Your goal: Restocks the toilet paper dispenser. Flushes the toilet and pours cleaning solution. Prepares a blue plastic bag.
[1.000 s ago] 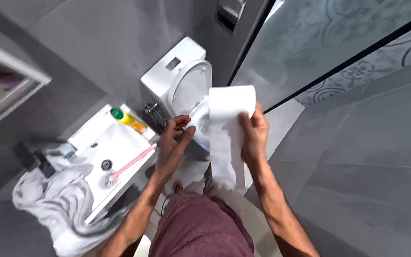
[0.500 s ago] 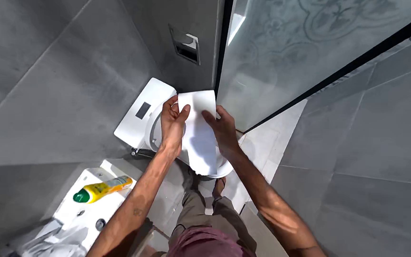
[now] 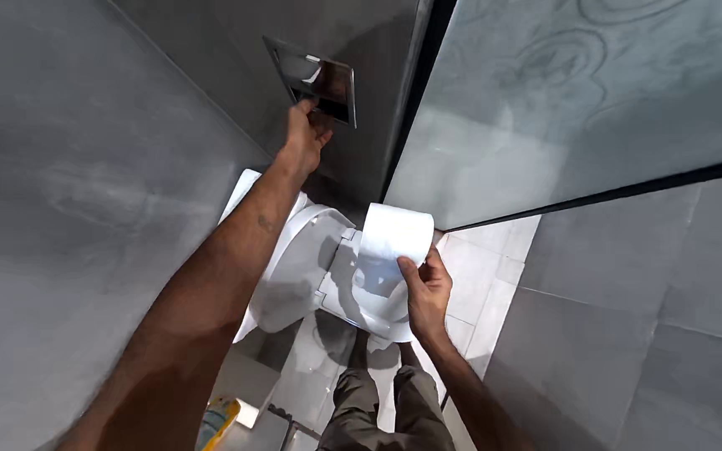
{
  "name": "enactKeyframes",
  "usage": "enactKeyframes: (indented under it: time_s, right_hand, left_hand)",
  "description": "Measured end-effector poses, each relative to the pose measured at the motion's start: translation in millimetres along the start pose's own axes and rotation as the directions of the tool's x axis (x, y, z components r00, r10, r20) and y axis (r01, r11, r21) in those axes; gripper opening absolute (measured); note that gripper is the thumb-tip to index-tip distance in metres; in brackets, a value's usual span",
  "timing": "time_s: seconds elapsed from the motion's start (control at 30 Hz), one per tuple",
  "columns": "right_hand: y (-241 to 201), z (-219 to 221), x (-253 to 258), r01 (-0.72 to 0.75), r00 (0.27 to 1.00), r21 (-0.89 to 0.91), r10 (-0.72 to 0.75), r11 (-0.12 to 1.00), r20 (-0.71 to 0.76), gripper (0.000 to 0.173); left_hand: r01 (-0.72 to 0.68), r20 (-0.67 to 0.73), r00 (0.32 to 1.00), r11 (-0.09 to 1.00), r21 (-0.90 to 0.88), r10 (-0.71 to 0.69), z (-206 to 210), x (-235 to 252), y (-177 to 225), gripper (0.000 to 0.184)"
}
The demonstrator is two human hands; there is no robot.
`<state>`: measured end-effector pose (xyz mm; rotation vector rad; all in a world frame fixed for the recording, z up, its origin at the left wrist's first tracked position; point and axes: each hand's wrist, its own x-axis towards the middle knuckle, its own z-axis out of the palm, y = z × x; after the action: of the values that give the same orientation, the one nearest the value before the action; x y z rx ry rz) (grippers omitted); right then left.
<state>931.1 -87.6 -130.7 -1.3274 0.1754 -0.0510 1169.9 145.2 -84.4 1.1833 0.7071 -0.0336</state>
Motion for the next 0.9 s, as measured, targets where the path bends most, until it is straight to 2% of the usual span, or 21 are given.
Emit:
enactKeyframes:
  time_s: [0.13, 0.17, 0.23, 0.3, 0.37, 0.43, 0.5, 0.6, 0.77, 0.83, 0.9]
  right_hand:
    - [38.5, 3.8, 26.8, -0.062, 0.993, -0.013, 0.063, 0.998, 0.095, 0.019]
    - [45.1, 6.8, 34.3, -0.075, 0.991, -0.036, 0.078, 0.997, 0.109, 0.018]
    - [55.0, 17.2, 47.8, -0.095, 0.988, -0.077, 0.104, 0.992, 0.111, 0.017]
    - [61.2, 36.8, 62.7, -0.086, 0.989, -0.088, 0.096, 0.992, 0.113, 0.019]
    - [62.7, 65.3, 80.8, -0.054, 0.987, -0.089, 0.066, 0.995, 0.144, 0.022]
    - [61.8, 100.4, 101.0, -0.01, 0.986, -0.081, 0.023, 0.997, 0.163, 0.024]
    - [64.2, 141.1, 125.1, 0.04, 0.996, -0.037, -0.037, 0.999, 0.081, 0.025]
    - [58.8, 182.8, 154.1, 0.089, 0.996, 0.005, -0.088, 0.996, -0.029, 0.026]
    - [60.8, 217.3, 174.7, 0.109, 0.976, 0.094, -0.089, 0.99, -0.199, 0.021]
    - [63.2, 231.4, 178.1, 0.127, 0.972, 0.171, -0.088, 0.977, -0.219, 0.022]
    - [61.5, 243.2, 181.2, 0.127, 0.968, 0.175, -0.084, 0.976, -0.238, 0.022]
  left_hand:
    - [-0.068, -0.049, 0.997, 0.997, -0.046, 0.065, 6.4, 43.5, -12.5, 0.013]
    - [-0.098, -0.042, 0.995, 0.993, -0.065, 0.095, 6.3, 46.3, -16.2, 0.011]
    - [-0.134, -0.086, 0.988, 0.987, -0.091, 0.126, -1.9, 32.2, -25.0, 0.014]
    - [-0.147, -0.131, 0.983, 0.982, -0.122, 0.131, -24.1, -2.3, -25.4, 0.019]
    - [-0.182, -0.081, 0.982, 0.973, -0.138, 0.172, -49.8, -34.7, -8.4, 0.015]
    - [-0.181, 0.023, 0.982, 0.967, -0.181, 0.188, -67.9, -47.1, 8.6, 0.019]
    - [-0.176, 0.061, 0.98, 0.971, -0.163, 0.188, -80.0, -41.7, 11.1, 0.021]
    - [-0.225, 0.027, 0.973, 0.97, -0.096, 0.228, -88.5, -19.7, 8.7, 0.022]
    - [-0.375, 0.115, 0.925, 0.919, 0.119, 0.363, -98.5, -3.9, 2.1, 0.021]
    - [-0.458, 0.147, 0.887, 0.873, 0.166, 0.437, -97.2, 4.7, 4.2, 0.029]
    - [-0.514, 0.154, 0.857, 0.838, 0.185, 0.492, -96.9, 11.1, 3.1, 0.029]
